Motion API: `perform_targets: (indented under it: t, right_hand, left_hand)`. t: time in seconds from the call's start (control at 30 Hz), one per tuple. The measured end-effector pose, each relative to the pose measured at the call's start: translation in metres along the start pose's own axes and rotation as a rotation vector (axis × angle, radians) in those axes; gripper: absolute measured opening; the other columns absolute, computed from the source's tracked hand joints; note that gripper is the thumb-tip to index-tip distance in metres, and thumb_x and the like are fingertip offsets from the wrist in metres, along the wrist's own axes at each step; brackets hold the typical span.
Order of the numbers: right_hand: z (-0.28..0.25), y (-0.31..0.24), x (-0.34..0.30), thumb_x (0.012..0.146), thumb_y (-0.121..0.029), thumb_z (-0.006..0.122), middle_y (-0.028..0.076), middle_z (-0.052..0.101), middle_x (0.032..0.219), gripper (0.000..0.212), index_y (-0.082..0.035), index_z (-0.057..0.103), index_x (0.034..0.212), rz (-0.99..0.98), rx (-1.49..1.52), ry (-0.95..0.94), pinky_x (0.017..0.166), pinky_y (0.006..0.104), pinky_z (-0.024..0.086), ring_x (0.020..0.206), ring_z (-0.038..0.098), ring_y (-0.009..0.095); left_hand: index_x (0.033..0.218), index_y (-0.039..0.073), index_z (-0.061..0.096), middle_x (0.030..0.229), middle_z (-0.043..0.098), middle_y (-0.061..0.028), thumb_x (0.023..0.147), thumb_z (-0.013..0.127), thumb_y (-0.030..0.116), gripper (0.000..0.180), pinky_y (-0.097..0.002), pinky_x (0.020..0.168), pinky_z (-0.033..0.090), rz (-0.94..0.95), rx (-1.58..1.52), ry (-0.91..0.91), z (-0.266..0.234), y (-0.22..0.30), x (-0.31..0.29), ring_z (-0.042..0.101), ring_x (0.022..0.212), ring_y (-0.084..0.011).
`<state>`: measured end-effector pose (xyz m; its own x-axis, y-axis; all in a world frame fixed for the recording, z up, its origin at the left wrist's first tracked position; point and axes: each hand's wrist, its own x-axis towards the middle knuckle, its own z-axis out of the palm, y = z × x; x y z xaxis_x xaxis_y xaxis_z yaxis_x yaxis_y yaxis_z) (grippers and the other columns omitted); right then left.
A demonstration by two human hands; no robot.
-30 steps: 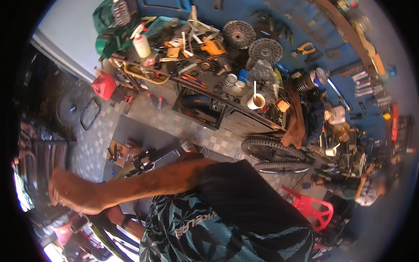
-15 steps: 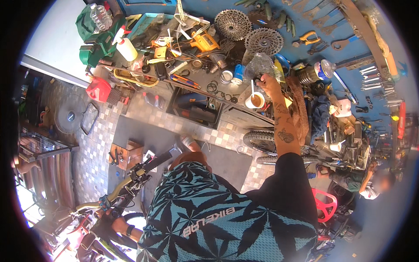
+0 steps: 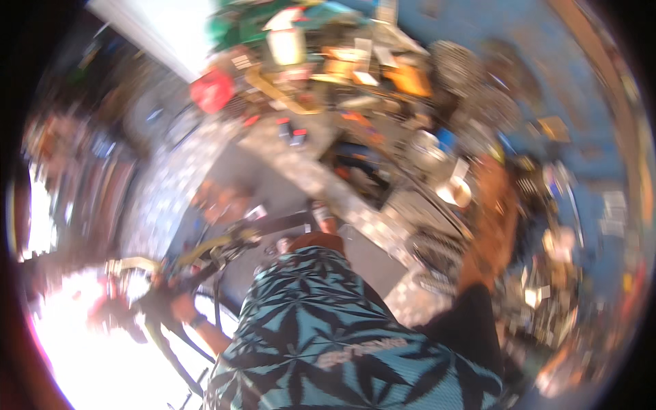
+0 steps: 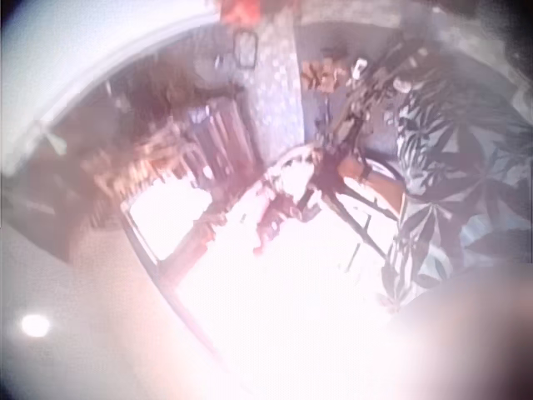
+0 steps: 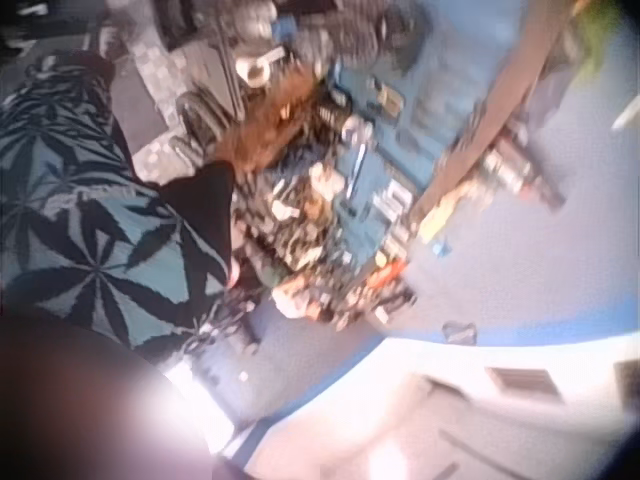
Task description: The person applies grease to the inside of a bicycle head tube using a brush, then inserts the fork steerer tube and installs the handlebar stem and spacers. The person tightens the stem bolts with an Allen key and adjusts the handlebar position.
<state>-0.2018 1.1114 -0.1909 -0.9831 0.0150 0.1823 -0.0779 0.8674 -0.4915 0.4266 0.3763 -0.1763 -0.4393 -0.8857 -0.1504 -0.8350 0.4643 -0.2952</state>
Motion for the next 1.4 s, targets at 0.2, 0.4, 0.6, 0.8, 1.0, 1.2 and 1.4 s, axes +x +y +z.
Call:
perform_targets:
  t: [0.2, 0.4, 0.6, 0.8, 1.0, 1.2, 1.4]
  right_hand:
    - [-0.052, -0.279, -0.022, 0.101, -0.019, 0.074, 0.006, 0.076, 0.114, 0.028, -0.005, 0.074, 0.124, -0.250, 0.509, 0.412, 0.062, 0.0234, 0.049, 0.088, 0.066, 0.010]
    - [0.055, -0.606, -0.276, 0.092, -0.009, 0.080, 0.017, 0.073, 0.124, 0.043, -0.001, 0.058, 0.128, -0.583, 1.335, -0.756, 0.061, 0.0185, 0.054, 0.067, 0.064, 0.003]
    - [0.062, -0.732, -0.385, 0.084, 0.002, 0.084, 0.013, 0.074, 0.127, 0.041, -0.004, 0.065, 0.120, -0.969, 1.504, -1.136, 0.057, 0.0180, 0.048, 0.059, 0.053, -0.001]
    - [0.062, -0.743, -0.391, 0.086, 0.002, 0.082, 0.014, 0.076, 0.125, 0.035, -0.003, 0.067, 0.117, -1.026, 1.350, -1.118, 0.059, 0.0172, 0.049, 0.061, 0.054, -0.002]
    - [0.047, -0.742, -0.386, 0.085, -0.001, 0.083, 0.009, 0.078, 0.123, 0.033, -0.003, 0.070, 0.116, -1.103, 1.201, -1.003, 0.057, 0.0171, 0.048, 0.058, 0.053, -0.001]
    - [0.048, -0.739, -0.389, 0.086, -0.005, 0.085, 0.010, 0.077, 0.122, 0.038, -0.003, 0.068, 0.119, -1.045, 1.214, -1.029, 0.052, 0.0174, 0.042, 0.056, 0.052, 0.001]
    - [0.038, -0.750, -0.378, 0.104, -0.024, 0.072, 0.004, 0.068, 0.090, 0.032, -0.002, 0.062, 0.124, -0.761, 1.248, -1.102, 0.053, 0.0219, 0.048, 0.061, 0.057, 0.005]
  left_hand:
    - [0.150, 0.004, 0.051, 0.129, 0.067, -0.0137, 0.100, 0.058, 0.021, 0.053, -0.0391, 0.092, 0.054, -0.028, -0.686, 0.295, -0.001, 0.033, 0.010, 0.068, 0.108, -0.0277]
    - [0.126, 0.005, 0.062, 0.103, 0.070, -0.0071, 0.106, 0.055, 0.042, 0.043, -0.0392, 0.076, 0.058, -0.094, -2.991, -0.057, -0.050, 0.038, 0.016, 0.067, 0.084, -0.0247]
    - [0.121, -0.001, 0.068, 0.116, 0.071, -0.0102, 0.108, 0.056, 0.040, 0.045, -0.0395, 0.089, 0.057, 0.285, -2.977, -0.118, -0.079, 0.054, 0.019, 0.066, 0.101, -0.0217]
    - [0.125, -0.002, 0.067, 0.117, 0.071, -0.0125, 0.108, 0.055, 0.043, 0.050, -0.0383, 0.088, 0.056, 0.110, -2.925, -0.033, -0.078, 0.055, 0.023, 0.067, 0.101, -0.0217]
    - [0.126, -0.003, 0.066, 0.113, 0.072, -0.0145, 0.108, 0.053, 0.045, 0.053, -0.0384, 0.086, 0.057, 0.029, -3.012, -0.036, -0.078, 0.060, 0.020, 0.068, 0.098, -0.0235]
    - [0.126, -0.004, 0.065, 0.110, 0.073, -0.0166, 0.108, 0.051, 0.047, 0.057, -0.0385, 0.083, 0.058, -0.014, -3.046, -0.025, -0.076, 0.059, 0.018, 0.069, 0.096, -0.0252]
    - [0.126, -0.005, 0.064, 0.100, 0.075, -0.0204, 0.108, 0.043, 0.053, 0.064, -0.0391, 0.076, 0.060, -0.051, -3.068, -0.028, -0.068, 0.057, 0.016, 0.072, 0.090, -0.0293]
